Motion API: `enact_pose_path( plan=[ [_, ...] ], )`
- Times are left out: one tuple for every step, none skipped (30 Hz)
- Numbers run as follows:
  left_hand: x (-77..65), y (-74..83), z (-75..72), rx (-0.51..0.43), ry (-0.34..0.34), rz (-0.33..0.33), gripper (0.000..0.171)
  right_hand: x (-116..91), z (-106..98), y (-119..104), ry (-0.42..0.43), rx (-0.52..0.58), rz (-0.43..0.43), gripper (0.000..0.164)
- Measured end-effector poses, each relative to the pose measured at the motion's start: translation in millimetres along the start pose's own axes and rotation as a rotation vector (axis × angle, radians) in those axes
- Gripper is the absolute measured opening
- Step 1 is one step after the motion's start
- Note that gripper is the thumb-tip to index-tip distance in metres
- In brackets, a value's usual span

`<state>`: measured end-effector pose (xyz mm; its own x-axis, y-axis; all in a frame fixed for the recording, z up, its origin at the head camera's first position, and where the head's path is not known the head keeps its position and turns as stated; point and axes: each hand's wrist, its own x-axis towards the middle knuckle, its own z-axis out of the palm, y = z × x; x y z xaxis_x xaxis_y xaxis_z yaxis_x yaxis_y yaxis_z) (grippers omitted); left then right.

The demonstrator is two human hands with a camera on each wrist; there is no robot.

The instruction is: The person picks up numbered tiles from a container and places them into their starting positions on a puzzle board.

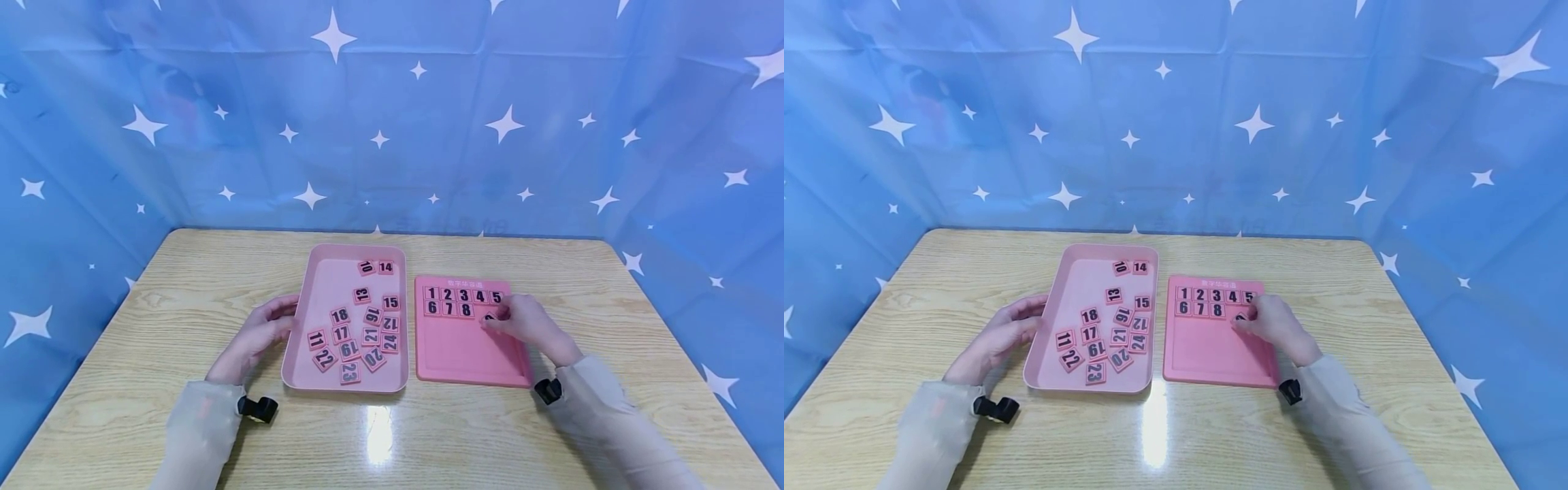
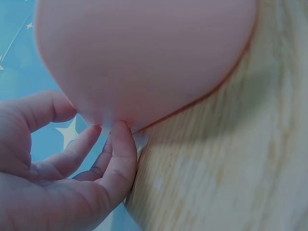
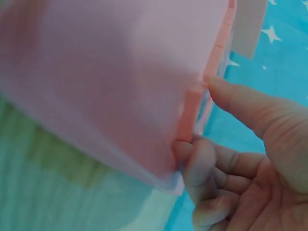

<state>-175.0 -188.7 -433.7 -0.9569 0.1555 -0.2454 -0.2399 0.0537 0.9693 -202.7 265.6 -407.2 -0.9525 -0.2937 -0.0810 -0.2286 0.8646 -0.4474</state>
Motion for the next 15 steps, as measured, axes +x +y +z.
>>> enact_pose_path(
  plan=[
    [-0.1, -0.1, 0.0, 0.0, 0.0, 0.0, 0.058, 0.0, -0.7, -0.5, -0.008, 0.0, 0.007, 0.026],
    [-0.2, -0.1, 0.0, -0.001, -0.001, 0.001, 0.058, 0.0, -1.5, -0.9, -0.014, -0.004, 0.006, 0.025],
    [-0.3, -0.1, -0.1, -0.001, -0.002, 0.001, 0.058, 0.0, -2.6, -1.4, -0.023, -0.01, 0.002, 0.022],
    [-0.4, -0.1, -0.2, -0.002, -0.004, 0.001, 0.058, 0.0, -3.7, -1.9, -0.035, -0.016, 0.003, 0.021],
    [-0.5, 0.0, -0.4, -0.002, -0.004, 0.0, 0.058, 0.2, -4.7, -2.2, -0.044, -0.024, 0.0, 0.02],
    [-0.5, 0.0, -0.7, -0.004, -0.004, 0.0, 0.058, 0.7, -5.2, -2.3, -0.049, -0.034, -0.002, 0.018],
    [-0.6, 0.1, -0.9, -0.005, -0.004, 0.0, 0.058, 1.0, -5.5, -2.4, -0.053, -0.043, -0.01, 0.017],
    [-0.7, 0.2, -1.1, -0.005, -0.002, 0.0, 0.058, 1.5, -5.5, -2.8, -0.054, -0.049, -0.021, 0.016],
    [-0.8, 0.2, -1.3, -0.004, -0.001, 0.0, 0.058, 1.9, -5.4, -3.2, -0.057, -0.05, -0.02, 0.014],
    [-0.9, 0.3, -1.4, -0.005, -0.001, 0.0, 0.058, 2.5, -4.7, -3.2, -0.058, -0.053, -0.014, 0.013],
    [-0.9, 0.3, -1.4, -0.006, -0.002, 0.001, 0.058, 3.1, -4.1, -3.4, -0.055, -0.054, -0.009, 0.012],
    [-0.8, 0.3, -1.3, -0.008, -0.004, 0.001, 0.058, 3.7, -3.3, -3.6, -0.052, -0.057, -0.004, 0.011],
    [-0.8, 0.3, -1.1, -0.008, -0.005, 0.002, 0.058, 4.2, -2.8, -4.0, -0.05, -0.061, 0.001, 0.01],
    [-0.8, 0.3, -0.9, -0.009, -0.005, 0.002, 0.058, 4.7, -2.3, -4.3, -0.048, -0.068, 0.005, 0.01],
    [-0.8, 0.3, -0.8, -0.011, -0.007, 0.002, 0.058, 5.2, -1.8, -4.5, -0.046, -0.072, 0.011, 0.01]
  ],
)
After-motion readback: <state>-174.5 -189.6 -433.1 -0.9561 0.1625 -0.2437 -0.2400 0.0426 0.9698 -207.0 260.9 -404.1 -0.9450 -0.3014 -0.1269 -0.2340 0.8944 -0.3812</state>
